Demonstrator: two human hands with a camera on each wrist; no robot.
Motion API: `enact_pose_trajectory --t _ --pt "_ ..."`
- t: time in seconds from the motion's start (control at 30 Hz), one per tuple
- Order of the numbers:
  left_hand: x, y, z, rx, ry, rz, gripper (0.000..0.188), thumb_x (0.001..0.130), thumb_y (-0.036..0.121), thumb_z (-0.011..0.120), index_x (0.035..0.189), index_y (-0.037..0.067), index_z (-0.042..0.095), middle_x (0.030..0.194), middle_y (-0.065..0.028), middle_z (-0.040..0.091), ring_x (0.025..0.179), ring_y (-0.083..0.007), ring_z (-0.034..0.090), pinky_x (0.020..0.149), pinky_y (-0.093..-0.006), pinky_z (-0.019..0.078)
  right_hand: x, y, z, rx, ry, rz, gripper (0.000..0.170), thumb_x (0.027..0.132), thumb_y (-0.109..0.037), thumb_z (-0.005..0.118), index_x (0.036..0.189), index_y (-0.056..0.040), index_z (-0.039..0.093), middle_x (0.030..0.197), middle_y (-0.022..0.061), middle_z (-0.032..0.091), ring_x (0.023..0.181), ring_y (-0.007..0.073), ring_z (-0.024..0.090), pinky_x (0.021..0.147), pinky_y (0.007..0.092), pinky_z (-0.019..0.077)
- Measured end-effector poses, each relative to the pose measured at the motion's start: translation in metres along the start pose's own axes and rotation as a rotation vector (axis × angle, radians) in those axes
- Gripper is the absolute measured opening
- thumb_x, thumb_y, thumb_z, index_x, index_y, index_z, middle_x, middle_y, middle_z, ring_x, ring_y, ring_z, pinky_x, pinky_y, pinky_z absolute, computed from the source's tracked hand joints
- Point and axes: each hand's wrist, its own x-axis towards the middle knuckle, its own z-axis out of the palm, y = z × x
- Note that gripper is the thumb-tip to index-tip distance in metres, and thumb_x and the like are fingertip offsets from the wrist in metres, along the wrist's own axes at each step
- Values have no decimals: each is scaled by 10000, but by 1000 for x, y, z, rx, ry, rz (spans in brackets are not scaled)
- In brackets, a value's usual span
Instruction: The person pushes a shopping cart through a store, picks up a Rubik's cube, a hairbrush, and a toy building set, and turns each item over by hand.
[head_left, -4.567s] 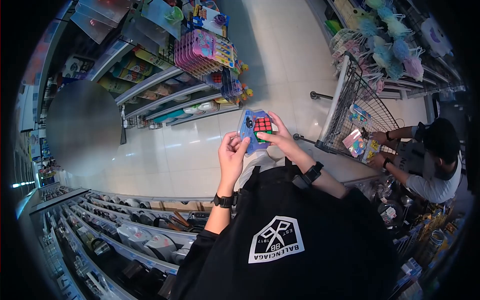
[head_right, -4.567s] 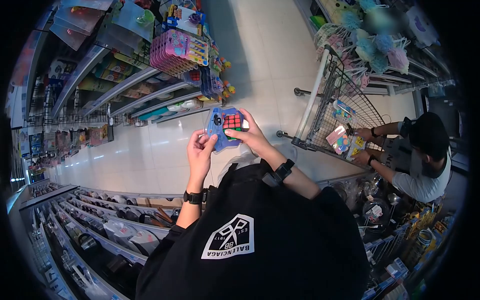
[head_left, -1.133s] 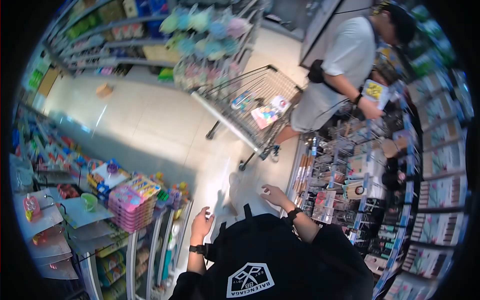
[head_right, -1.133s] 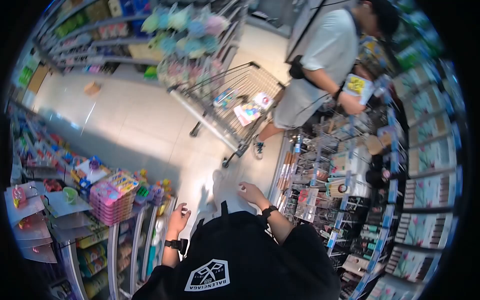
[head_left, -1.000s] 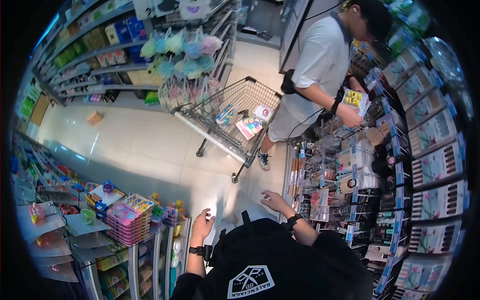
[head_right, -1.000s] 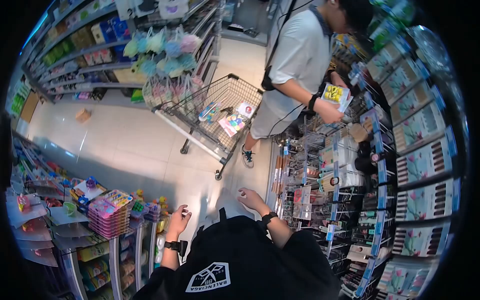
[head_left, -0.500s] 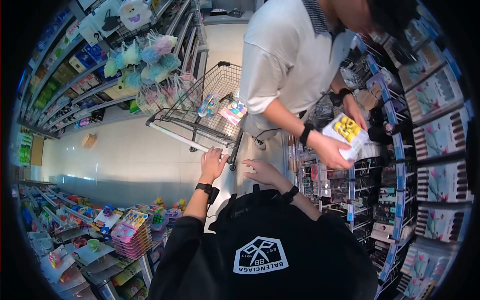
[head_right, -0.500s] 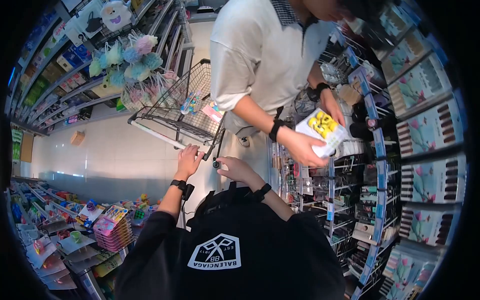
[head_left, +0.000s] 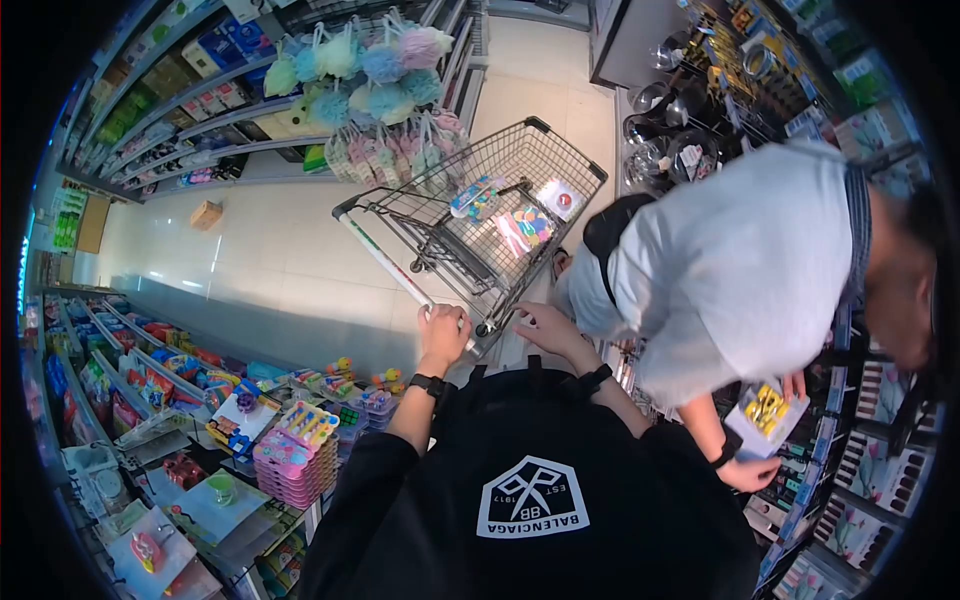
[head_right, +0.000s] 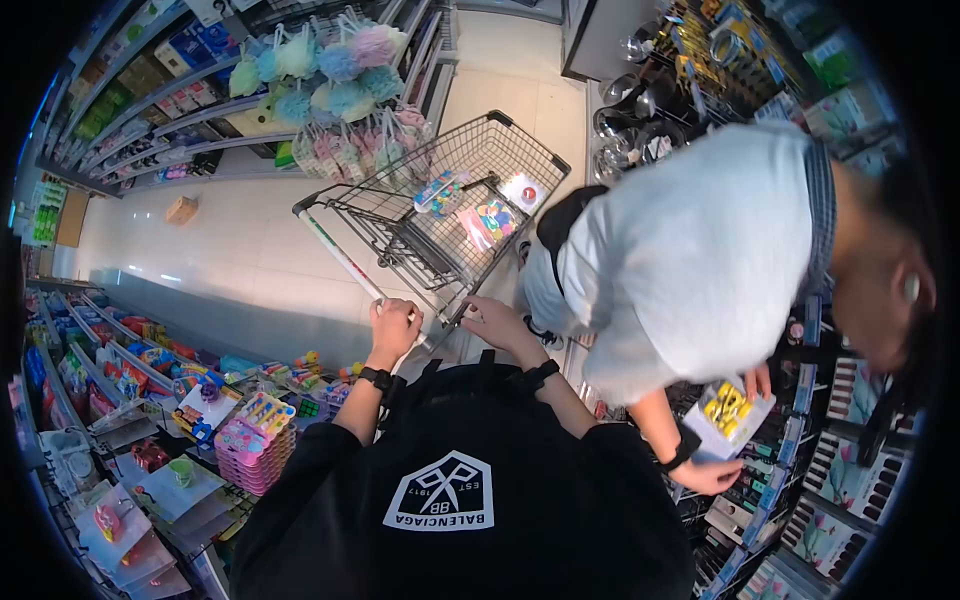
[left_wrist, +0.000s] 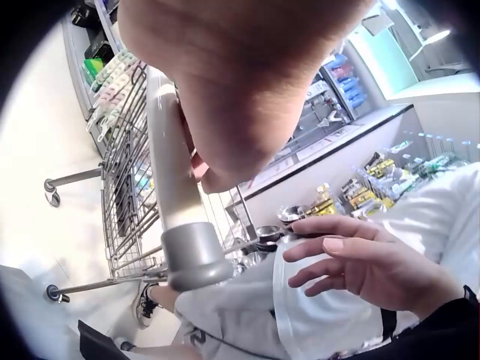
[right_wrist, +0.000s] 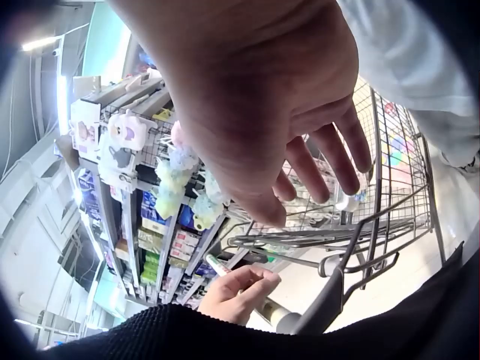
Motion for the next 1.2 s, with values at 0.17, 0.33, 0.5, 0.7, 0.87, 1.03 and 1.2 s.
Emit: enact_pose_trajectory --t 0.17,0.33,0.5,0.7,0.87,1.03,1.2 --pt "19 -65 -12 -95 356 -172 346 866 176 674 1204 105 648 1512 -163 447 1426 -358 382 1154 -545 253 56 -11 28 71 54 -14 469 888 -270 722 1289 -43 634 1084 153 701 991 291 678 859 379 537" --pt "52 -107 -32 -314 561 -422 696 840 31 653 1489 40 401 1640 -263 169 1510 -457 204 1204 -508 251 98 23 41 256 247 108 396 913 -223 699 1260 -39 648 1037 78 695 838 147 629 717 309 530" --pt "68 -129 -26 -817 491 -977 564 908 120 654 1417 38 425 1157 -314 663 1081 -460 659 935 -507 510 132 81 36 853 465 589 271 941 -198 633 1200 -119 644 948 9 634 788 133 605 640 304 509" --pt "79 -142 -3 -443 462 -1031 368 920 292 689 1135 37 533 880 -241 719 838 -440 709 789 -523 532 187 162 12 1103 759 737 226 910 -136 629 1124 -77 588 867 35 599 647 171 601 512 293 490" --pt "69 -154 15 -483 569 -1003 309 890 165 730 1103 9 570 867 -165 701 695 -288 687 668 -412 544 263 240 -13 675 1069 707 146 846 -104 671 957 -11 691 824 113 667 686 255 678 546 365 552" --pt "81 -142 6 -570 614 -971 179 961 111 674 1091 47 570 777 4 581 570 -73 512 498 -247 433 344 311 -57 73 797 524 343 770 -68 693 1107 -7 678 978 154 717 946 276 715 884 392 551" --pt "86 -133 0 -598 525 -1156 187 986 68 619 1152 55 533 816 -12 587 575 -75 541 490 -231 448 399 435 -39 -81 617 730 691 617 -112 849 1245 31 598 1060 182 687 1004 322 685 894 393 550"
